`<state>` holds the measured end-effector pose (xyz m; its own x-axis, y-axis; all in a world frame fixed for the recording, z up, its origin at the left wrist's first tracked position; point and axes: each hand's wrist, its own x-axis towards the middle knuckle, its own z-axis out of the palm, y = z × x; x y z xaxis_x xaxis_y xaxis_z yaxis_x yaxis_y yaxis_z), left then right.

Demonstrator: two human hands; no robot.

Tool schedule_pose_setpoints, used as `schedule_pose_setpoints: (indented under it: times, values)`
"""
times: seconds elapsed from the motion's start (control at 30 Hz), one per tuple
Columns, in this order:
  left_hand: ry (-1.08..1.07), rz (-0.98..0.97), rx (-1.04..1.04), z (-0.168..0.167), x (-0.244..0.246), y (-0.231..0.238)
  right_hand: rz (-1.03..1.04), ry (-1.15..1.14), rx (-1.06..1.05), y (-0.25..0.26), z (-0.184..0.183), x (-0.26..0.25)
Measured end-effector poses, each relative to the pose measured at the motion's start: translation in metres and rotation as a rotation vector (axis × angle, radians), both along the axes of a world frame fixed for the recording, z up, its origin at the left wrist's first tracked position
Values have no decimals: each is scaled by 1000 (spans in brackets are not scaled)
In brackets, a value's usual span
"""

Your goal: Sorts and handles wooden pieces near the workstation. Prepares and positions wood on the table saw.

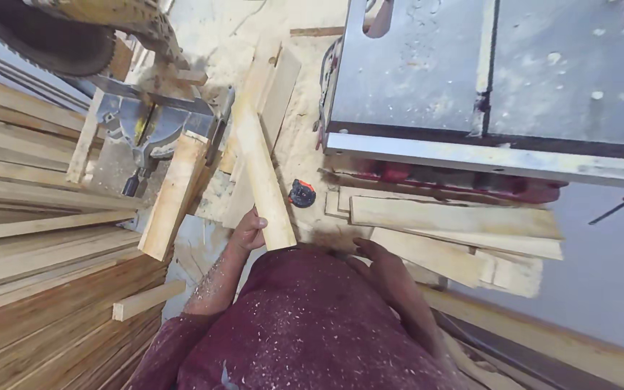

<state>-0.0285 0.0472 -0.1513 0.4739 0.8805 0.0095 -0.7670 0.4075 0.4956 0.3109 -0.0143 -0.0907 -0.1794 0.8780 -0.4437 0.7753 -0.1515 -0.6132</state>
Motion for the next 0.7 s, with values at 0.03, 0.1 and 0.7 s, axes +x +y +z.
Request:
schedule_pose_setpoints:
  times: [0.03,0.1,0.7]
  values:
    - [5,-5,4,1,-1,1,0,-7,5,1,0,0]
    - [29,-31,30,4,-1,2,-4,7,13,2,2,-1]
    - [1230,-1,1129,206,217,49,-780,756,603,-43,126,82]
